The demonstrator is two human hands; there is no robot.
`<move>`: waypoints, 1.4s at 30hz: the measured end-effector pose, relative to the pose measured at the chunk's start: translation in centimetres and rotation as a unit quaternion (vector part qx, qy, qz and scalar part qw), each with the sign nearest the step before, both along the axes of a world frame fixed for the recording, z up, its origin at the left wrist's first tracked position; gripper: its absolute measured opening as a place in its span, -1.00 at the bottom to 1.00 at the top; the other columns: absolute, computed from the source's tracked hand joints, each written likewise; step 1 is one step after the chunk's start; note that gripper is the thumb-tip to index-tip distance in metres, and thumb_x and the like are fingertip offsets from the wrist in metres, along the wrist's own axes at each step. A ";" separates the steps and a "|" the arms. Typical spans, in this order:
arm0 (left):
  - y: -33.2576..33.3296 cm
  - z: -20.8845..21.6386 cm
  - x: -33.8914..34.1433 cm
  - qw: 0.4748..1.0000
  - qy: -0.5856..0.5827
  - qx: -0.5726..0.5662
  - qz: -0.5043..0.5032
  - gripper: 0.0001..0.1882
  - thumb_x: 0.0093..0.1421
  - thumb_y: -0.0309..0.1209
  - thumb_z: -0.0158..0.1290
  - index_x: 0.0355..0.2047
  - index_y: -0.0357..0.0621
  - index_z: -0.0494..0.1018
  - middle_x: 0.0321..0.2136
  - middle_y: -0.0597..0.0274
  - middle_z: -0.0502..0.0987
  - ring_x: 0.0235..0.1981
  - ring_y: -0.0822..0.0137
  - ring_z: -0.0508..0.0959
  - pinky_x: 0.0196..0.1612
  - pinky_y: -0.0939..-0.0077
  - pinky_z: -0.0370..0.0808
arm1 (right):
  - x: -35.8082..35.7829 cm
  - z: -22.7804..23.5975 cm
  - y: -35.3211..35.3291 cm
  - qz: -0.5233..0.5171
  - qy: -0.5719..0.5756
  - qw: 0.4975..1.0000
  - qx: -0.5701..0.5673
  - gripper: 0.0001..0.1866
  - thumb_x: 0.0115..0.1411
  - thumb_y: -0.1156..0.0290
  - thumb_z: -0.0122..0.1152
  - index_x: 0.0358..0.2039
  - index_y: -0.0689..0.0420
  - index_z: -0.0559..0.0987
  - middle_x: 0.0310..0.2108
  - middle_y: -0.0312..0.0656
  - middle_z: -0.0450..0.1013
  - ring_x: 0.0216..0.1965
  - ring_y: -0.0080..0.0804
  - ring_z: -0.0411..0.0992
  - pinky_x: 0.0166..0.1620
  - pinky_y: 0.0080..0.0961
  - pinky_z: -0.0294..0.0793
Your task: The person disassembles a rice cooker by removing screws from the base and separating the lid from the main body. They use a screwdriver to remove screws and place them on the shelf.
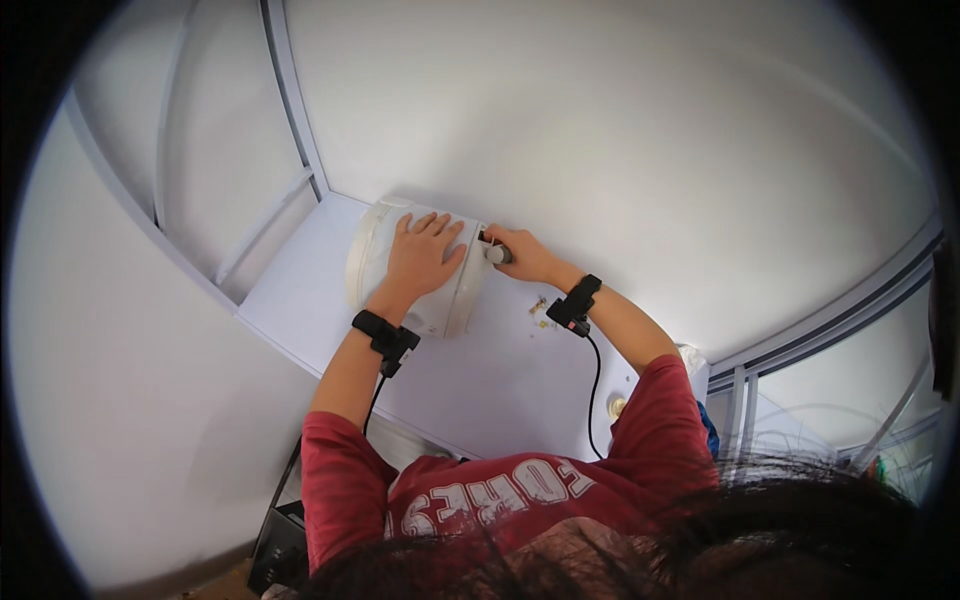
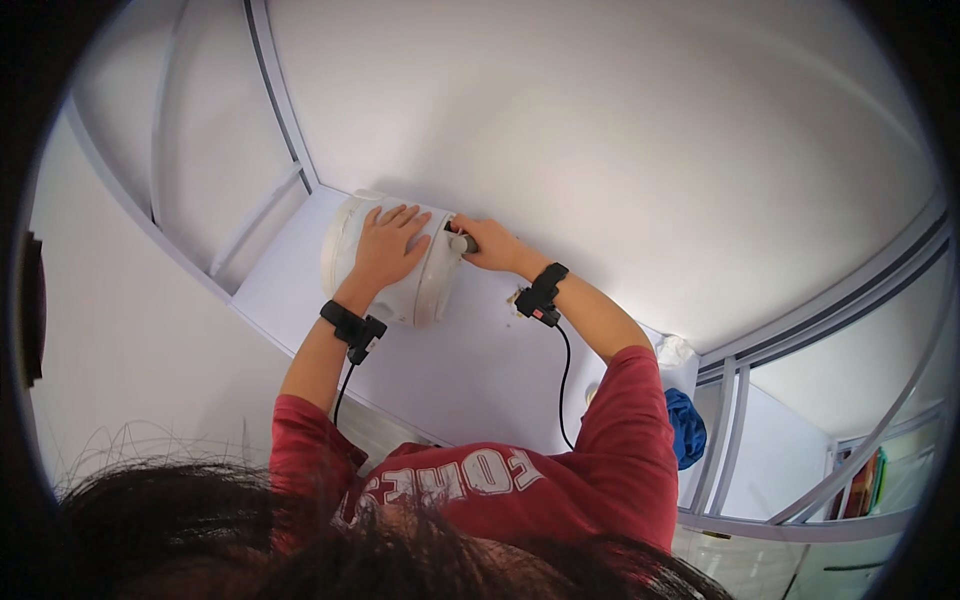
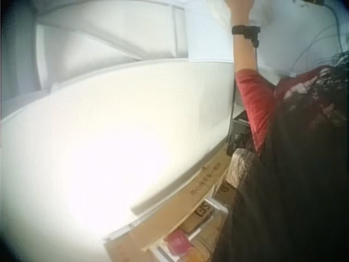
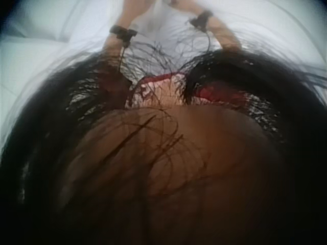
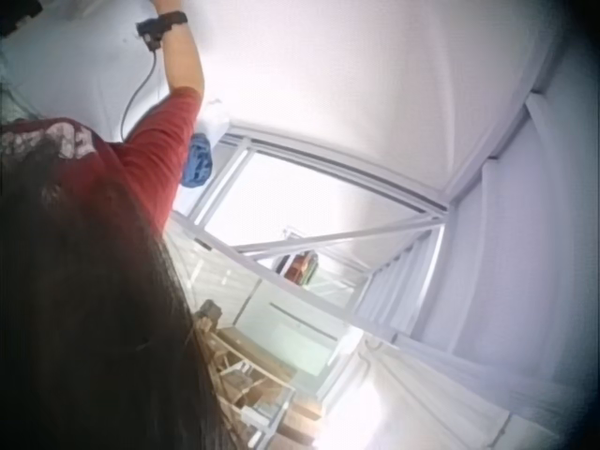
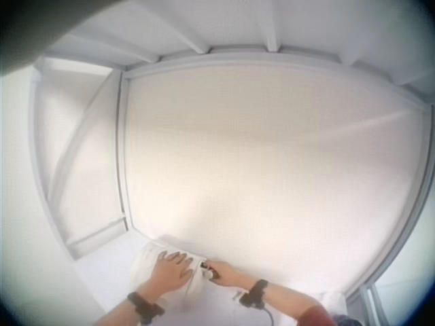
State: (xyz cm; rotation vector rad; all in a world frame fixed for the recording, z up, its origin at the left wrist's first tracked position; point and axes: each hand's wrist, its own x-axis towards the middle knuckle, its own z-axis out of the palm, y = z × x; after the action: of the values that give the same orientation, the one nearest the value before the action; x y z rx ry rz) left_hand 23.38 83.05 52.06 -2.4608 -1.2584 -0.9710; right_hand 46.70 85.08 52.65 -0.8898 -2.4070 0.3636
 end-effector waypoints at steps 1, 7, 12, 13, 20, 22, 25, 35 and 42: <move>0.3 0.0 0.0 1.000 0.002 0.002 0.001 -0.59 0.22 -0.18 -0.05 0.04 0.00 0.45 0.08 0.16 0.44 0.16 0.16 0.35 0.27 0.05 0.03 | 0.1 -0.1 -0.1 -0.009 -0.006 1.000 -0.012 -0.58 -0.08 0.60 0.21 -0.16 0.14 0.35 -0.35 0.00 0.48 -0.30 0.00 0.47 -0.24 -0.26 0.45; 0.1 -0.4 -0.5 1.000 -0.001 -0.013 -0.006 -0.60 0.23 -0.18 -0.06 0.04 0.01 0.45 0.08 0.16 0.44 0.16 0.18 0.35 0.27 0.05 0.04 | 0.0 0.0 0.0 0.004 -0.018 1.000 -0.019 -0.56 -0.08 0.61 0.20 -0.13 0.13 0.36 -0.29 0.00 0.48 -0.26 -0.01 0.48 -0.20 -0.27 0.46; 0.4 -0.3 -0.4 1.000 -0.010 -0.010 -0.014 -0.60 0.23 -0.18 -0.07 0.03 0.00 0.46 0.08 0.15 0.45 0.16 0.17 0.36 0.26 0.04 0.04 | 0.5 0.5 0.4 0.027 -0.034 0.999 -0.013 -0.53 -0.07 0.59 0.20 -0.08 0.13 0.36 -0.26 -0.02 0.48 -0.31 -0.05 0.48 -0.24 -0.29 0.46; 0.5 -0.4 -0.5 1.000 -0.013 -0.010 -0.013 -0.60 0.23 -0.18 -0.07 0.03 0.00 0.46 0.07 0.14 0.45 0.16 0.17 0.36 0.26 0.04 0.04 | 0.3 0.6 0.0 0.018 -0.026 0.999 -0.035 -0.53 -0.06 0.58 0.21 -0.08 0.12 0.37 -0.29 -0.02 0.48 -0.34 -0.04 0.47 -0.26 -0.28 0.46; 0.5 -0.9 0.1 0.999 -0.013 0.004 0.048 -0.58 0.24 -0.15 -0.08 0.03 -0.05 0.45 0.05 0.07 0.46 0.14 0.11 0.37 0.24 -0.01 0.06 | -0.5 1.5 -3.4 -0.122 0.068 0.989 -0.042 -0.45 0.05 0.37 0.30 0.06 0.08 0.34 -0.29 -0.13 0.47 -0.48 -0.41 0.37 -0.35 -0.46 0.40; 0.8 -0.8 0.0 0.997 -0.011 0.008 0.075 -0.58 0.24 -0.14 -0.09 0.02 -0.06 0.45 0.04 0.05 0.46 0.13 0.10 0.38 0.23 -0.03 0.07 | -2.1 2.3 -4.3 -0.194 0.085 0.976 -0.046 -0.48 0.06 0.31 0.32 0.02 0.11 0.37 -0.36 -0.17 0.47 -0.48 -0.41 0.37 -0.35 -0.46 0.39; 0.7 -0.8 0.6 0.996 -0.010 -0.001 0.090 -0.57 0.25 -0.14 -0.10 0.03 -0.07 0.45 0.04 0.04 0.46 0.12 0.09 0.38 0.22 -0.05 0.08 | -3.2 1.6 -5.2 -0.205 0.111 0.972 -0.014 -0.55 0.06 0.27 0.34 -0.09 0.18 0.43 -0.45 -0.20 0.44 -0.48 -0.43 0.37 -0.36 -0.47 0.38; 1.5 -1.7 0.9 0.984 -0.025 0.010 0.176 -0.46 0.25 0.03 -0.19 0.01 -0.09 0.46 0.02 -0.01 0.47 0.12 0.02 0.38 0.19 -0.17 0.05 | -6.0 7.8 -9.7 -0.046 0.356 0.926 -0.119 -0.83 0.13 0.50 0.19 -0.51 0.15 0.37 -0.50 -0.30 0.37 -0.48 -0.60 0.27 -0.39 -0.63 0.27; 1.1 -0.5 1.1 0.985 -0.018 -0.025 0.167 -0.44 0.24 0.06 -0.18 0.02 -0.08 0.46 0.02 -0.01 0.47 0.12 0.03 0.37 0.20 -0.17 0.04 | -5.4 7.2 -9.8 0.078 0.405 0.899 -0.145 -0.83 0.12 0.60 0.11 -0.52 0.15 0.32 -0.49 -0.24 0.31 -0.42 -0.49 0.26 -0.37 -0.57 0.25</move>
State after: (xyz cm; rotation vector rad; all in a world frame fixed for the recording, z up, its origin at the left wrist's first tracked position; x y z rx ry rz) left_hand 24.44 84.11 51.53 -2.1735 -1.6571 -0.9058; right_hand 41.25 75.29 59.80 -0.5022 -1.6582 0.9623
